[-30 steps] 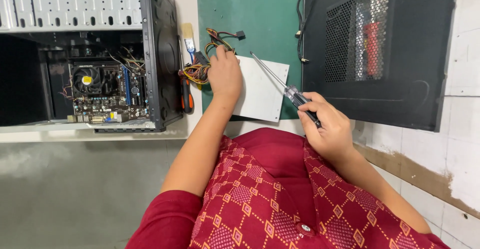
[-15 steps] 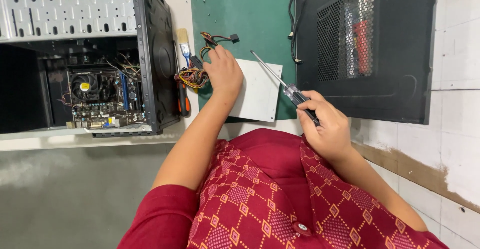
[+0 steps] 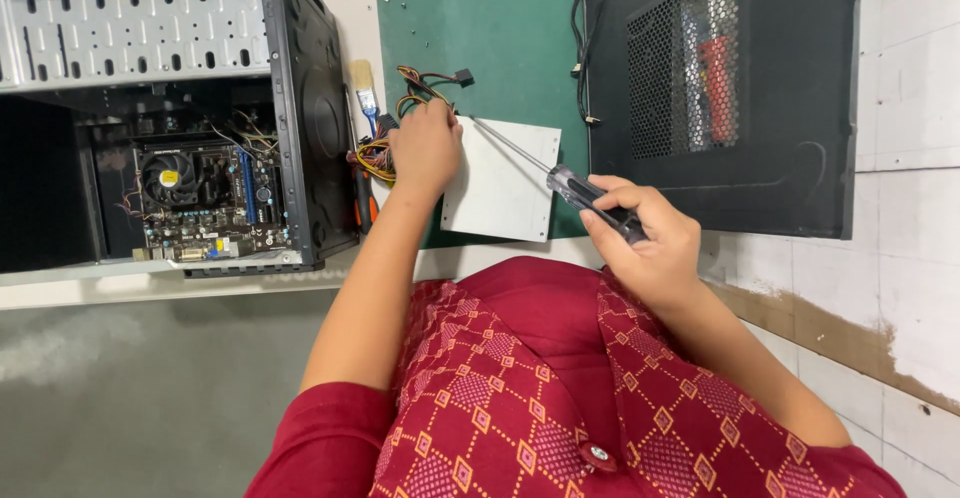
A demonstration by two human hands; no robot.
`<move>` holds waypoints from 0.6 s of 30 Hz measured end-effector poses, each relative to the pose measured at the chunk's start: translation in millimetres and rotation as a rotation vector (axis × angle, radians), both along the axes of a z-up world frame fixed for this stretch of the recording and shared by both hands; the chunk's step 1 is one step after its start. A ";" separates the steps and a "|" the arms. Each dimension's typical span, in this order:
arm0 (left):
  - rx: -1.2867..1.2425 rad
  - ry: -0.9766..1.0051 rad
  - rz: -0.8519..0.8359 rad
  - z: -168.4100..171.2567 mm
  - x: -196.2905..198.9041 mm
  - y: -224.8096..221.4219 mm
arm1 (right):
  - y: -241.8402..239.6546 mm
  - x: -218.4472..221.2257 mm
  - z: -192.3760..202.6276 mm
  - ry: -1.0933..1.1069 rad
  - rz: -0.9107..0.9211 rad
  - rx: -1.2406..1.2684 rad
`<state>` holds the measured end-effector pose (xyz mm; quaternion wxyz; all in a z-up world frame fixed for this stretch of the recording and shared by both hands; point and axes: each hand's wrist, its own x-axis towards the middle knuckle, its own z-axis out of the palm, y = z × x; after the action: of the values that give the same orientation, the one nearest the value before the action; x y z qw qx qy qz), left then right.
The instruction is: Disassembling a computer power supply unit by removing screws with a screwdriver and lifting the metal casing to expose internal components.
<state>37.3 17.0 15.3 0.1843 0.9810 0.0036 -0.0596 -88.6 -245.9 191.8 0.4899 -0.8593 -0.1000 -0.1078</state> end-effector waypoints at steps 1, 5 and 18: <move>-0.001 0.000 0.000 10.0 -3.1 3.3 | 1.4 3.3 0.8 0.000 0.000 -0.001; -0.180 0.040 -0.018 24.8 -11.3 14.7 | 11.2 15.0 6.1 -0.028 0.016 0.088; -0.272 0.048 0.050 10.8 -14.1 18.3 | 26.3 26.3 1.8 -0.056 0.041 0.054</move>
<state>23.2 35.3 26.1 0.3169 0.9449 0.0243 -0.0783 -62.3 -219.6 193.6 0.5122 -0.8401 -0.1284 -0.1243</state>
